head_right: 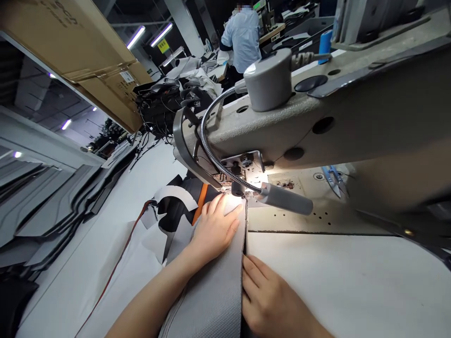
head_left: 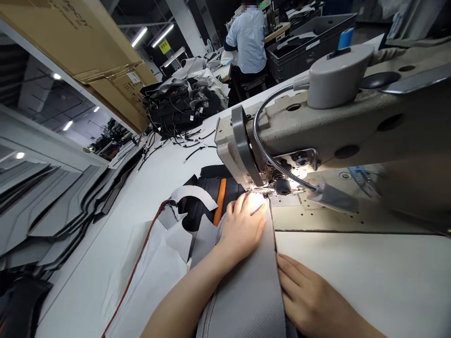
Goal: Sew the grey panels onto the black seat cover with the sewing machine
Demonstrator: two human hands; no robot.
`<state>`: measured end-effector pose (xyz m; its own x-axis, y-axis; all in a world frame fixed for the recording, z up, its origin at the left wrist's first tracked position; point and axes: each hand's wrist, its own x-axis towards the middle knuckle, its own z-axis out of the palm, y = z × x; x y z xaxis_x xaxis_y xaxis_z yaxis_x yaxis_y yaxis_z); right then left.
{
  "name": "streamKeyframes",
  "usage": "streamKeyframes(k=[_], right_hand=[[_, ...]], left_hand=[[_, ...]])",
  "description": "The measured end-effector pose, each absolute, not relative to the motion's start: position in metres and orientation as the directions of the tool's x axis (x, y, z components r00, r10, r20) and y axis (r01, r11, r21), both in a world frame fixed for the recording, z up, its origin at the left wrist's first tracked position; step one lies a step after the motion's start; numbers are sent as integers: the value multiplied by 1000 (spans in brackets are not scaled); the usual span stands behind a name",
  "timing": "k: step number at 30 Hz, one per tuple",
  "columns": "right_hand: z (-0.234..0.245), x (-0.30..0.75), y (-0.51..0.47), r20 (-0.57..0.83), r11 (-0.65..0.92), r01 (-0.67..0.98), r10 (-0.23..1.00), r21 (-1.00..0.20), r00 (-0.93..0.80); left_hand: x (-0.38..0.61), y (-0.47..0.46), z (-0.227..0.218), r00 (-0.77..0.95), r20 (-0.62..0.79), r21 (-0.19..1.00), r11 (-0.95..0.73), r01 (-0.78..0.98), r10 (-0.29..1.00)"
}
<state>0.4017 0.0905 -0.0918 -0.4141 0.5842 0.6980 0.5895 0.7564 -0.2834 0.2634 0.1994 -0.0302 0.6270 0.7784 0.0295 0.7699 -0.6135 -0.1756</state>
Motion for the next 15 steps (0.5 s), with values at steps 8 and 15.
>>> streamKeyframes(k=[8, 15], right_hand=[[-97, 402, 96, 684, 711, 594, 646, -377, -339], [-119, 389, 80, 696, 763, 586, 578, -274, -427]], left_hand=[[271, 212, -37, 615, 98, -152, -599, 786, 782], [265, 230, -32, 622, 34, -59, -620, 782, 782]])
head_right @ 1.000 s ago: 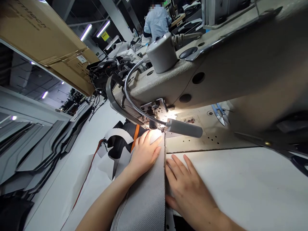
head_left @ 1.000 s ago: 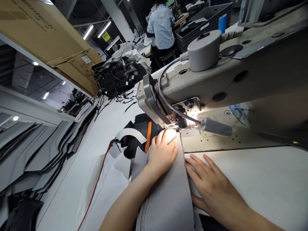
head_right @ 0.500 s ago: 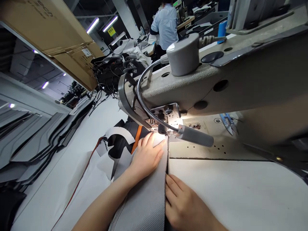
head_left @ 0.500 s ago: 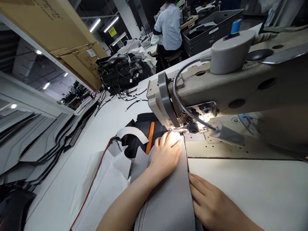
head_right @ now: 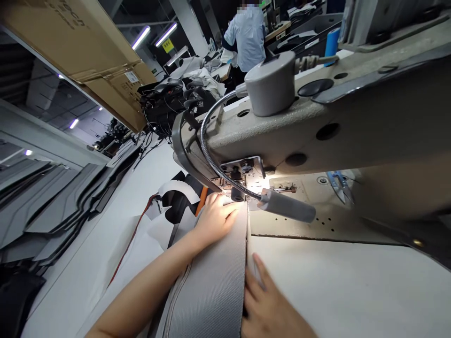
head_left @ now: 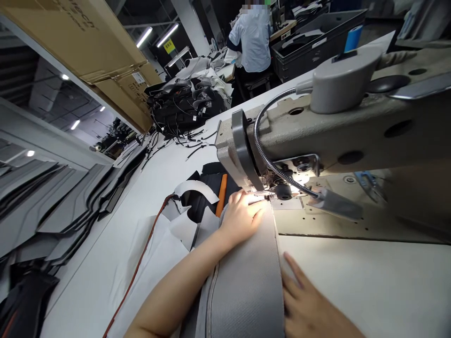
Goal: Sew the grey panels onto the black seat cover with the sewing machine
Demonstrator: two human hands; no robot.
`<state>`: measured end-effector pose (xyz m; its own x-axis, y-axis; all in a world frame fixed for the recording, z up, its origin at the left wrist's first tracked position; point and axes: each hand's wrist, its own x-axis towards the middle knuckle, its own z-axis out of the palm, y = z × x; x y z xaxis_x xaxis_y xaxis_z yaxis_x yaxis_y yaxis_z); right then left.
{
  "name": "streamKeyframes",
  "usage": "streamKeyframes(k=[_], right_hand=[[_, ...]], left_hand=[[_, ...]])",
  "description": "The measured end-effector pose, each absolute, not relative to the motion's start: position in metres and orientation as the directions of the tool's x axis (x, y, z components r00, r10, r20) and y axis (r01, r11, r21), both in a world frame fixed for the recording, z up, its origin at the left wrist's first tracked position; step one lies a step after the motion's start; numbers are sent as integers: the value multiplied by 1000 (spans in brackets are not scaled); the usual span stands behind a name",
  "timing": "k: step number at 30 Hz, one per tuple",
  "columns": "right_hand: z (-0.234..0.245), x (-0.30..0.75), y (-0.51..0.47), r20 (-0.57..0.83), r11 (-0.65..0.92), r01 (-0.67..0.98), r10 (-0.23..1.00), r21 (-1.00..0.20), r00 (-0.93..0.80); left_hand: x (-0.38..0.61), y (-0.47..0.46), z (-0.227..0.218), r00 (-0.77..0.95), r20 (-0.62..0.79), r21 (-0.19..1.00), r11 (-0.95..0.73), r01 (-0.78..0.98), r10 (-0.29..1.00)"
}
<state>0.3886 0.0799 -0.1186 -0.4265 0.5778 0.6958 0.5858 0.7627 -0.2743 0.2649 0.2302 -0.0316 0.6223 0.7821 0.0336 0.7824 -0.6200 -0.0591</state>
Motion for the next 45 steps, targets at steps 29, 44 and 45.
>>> streamKeyframes(k=[29, 44, 45], right_hand=[[-57, 368, 56, 907, 853, 394, 410, -343, -97], [-103, 366, 75, 794, 705, 601, 580, -376, -183], [-101, 366, 78, 785, 703, 608, 586, -369, -202]], left_hand=[[273, 199, 13, 618, -300, -26, -654, 756, 727], [258, 230, -18, 668, -140, -12, -675, 737, 731], [260, 229, -15, 657, -153, -6, -665, 747, 739]])
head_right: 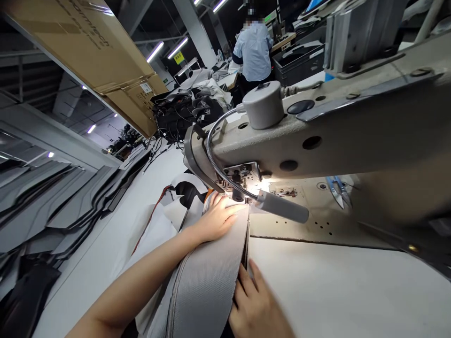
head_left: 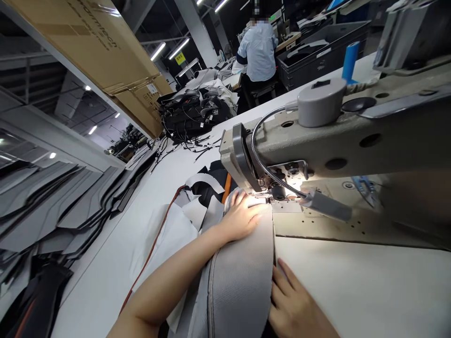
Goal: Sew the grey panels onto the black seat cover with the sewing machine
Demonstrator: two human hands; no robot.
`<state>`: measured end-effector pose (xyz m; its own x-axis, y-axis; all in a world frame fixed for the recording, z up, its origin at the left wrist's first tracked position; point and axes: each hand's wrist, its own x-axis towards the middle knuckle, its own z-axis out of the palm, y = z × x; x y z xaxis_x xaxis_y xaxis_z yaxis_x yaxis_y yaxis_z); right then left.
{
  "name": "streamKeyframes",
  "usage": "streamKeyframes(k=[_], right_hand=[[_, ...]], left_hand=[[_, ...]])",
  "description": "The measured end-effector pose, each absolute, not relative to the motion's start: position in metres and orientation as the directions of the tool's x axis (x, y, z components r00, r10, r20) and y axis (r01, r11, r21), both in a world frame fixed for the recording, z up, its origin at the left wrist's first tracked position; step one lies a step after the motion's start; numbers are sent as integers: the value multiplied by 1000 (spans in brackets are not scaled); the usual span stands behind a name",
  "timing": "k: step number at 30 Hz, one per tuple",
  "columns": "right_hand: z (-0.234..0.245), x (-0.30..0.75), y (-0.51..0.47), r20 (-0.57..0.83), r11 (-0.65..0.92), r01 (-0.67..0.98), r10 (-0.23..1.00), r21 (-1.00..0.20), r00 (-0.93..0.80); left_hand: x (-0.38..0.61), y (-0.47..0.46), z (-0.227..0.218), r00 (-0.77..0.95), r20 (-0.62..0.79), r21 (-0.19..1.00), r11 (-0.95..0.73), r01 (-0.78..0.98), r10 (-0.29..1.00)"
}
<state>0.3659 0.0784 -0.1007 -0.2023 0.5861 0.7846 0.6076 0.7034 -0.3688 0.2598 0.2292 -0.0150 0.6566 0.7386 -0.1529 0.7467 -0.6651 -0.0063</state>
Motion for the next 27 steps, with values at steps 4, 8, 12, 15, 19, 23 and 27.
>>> streamKeyframes(k=[4, 8, 12, 15, 19, 23, 27], right_hand=[[-100, 368, 84, 821, 748, 598, 514, -287, -249], [-111, 377, 82, 812, 749, 625, 496, -219, -309], [-111, 386, 85, 768, 736, 641, 534, -217, -354], [-100, 388, 94, 717, 723, 645, 584, -248, -380], [-90, 387, 110, 697, 699, 682, 599, -216, -394], [-92, 385, 122, 700, 681, 723, 573, -117, -426], [-96, 393, 121, 680, 673, 736, 573, -72, -458]], left_hand=[[266, 204, -3, 569, -290, 44, -583, 811, 770], [261, 181, -3, 555, -387, 77, -573, 816, 737], [253, 190, -12, 576, -374, 74, -596, 800, 727], [250, 210, -15, 621, -358, 82, -639, 765, 697], [253, 236, -12, 660, -357, 56, -690, 722, 661], [266, 232, 6, 656, -347, 9, -697, 717, 670], [272, 177, 30, 577, -493, 31, -649, 760, 651]])
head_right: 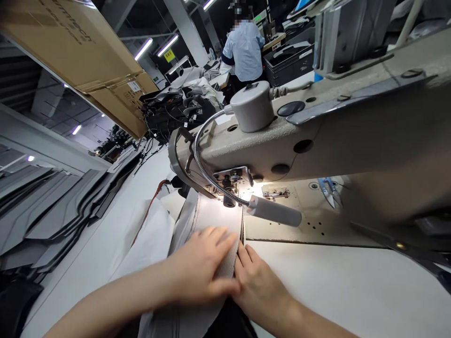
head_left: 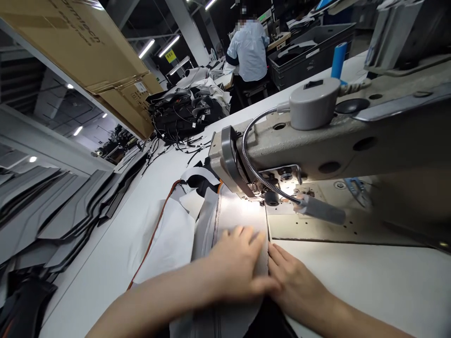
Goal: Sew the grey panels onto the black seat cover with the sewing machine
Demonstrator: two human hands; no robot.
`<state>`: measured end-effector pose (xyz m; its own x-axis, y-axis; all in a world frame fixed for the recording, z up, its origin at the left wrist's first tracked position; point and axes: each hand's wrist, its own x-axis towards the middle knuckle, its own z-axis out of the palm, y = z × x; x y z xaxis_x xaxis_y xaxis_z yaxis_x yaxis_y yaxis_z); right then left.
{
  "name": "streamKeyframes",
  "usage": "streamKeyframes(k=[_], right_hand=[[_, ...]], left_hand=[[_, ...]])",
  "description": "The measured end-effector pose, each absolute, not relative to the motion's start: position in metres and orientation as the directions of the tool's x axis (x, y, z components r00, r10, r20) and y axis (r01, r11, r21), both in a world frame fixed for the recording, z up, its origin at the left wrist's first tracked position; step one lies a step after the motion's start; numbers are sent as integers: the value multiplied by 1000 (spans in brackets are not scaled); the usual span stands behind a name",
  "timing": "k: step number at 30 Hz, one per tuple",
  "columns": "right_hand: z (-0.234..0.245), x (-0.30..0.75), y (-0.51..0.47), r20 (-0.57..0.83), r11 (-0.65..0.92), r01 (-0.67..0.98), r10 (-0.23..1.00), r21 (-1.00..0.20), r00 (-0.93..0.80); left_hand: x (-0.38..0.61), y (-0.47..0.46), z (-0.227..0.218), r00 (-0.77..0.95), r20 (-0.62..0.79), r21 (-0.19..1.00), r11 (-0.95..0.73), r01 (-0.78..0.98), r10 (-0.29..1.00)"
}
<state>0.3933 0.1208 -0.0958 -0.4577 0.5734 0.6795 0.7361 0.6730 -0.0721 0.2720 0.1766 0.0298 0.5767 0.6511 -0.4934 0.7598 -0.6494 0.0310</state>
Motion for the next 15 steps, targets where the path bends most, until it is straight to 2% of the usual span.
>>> streamKeyframes(k=[3, 5, 9, 11, 13, 15], right_hand=[[-92, 403, 115, 579, 753, 646, 585, -127, -567], [-87, 407, 113, 562, 808, 570, 542, -146, -625], [-73, 410, 114, 686, 837, 547, 386, 22, -617], [-67, 414, 115, 702, 840, 532, 315, 107, -638], [-67, 420, 115, 695, 849, 515, 297, 121, -654], [-72, 425, 115, 712, 848, 524, 322, 77, -624]], left_hand=[[268, 137, 30, 490, -507, -61, -596, 800, 710], [266, 127, 25, 444, -502, -70, -546, 835, 742], [266, 143, 26, 449, -544, 45, -509, 859, 709], [266, 154, 32, 468, -547, 121, -488, 864, 694], [265, 161, 36, 498, -536, 217, -459, 862, 682], [265, 162, 34, 531, -527, 309, -433, 847, 663]])
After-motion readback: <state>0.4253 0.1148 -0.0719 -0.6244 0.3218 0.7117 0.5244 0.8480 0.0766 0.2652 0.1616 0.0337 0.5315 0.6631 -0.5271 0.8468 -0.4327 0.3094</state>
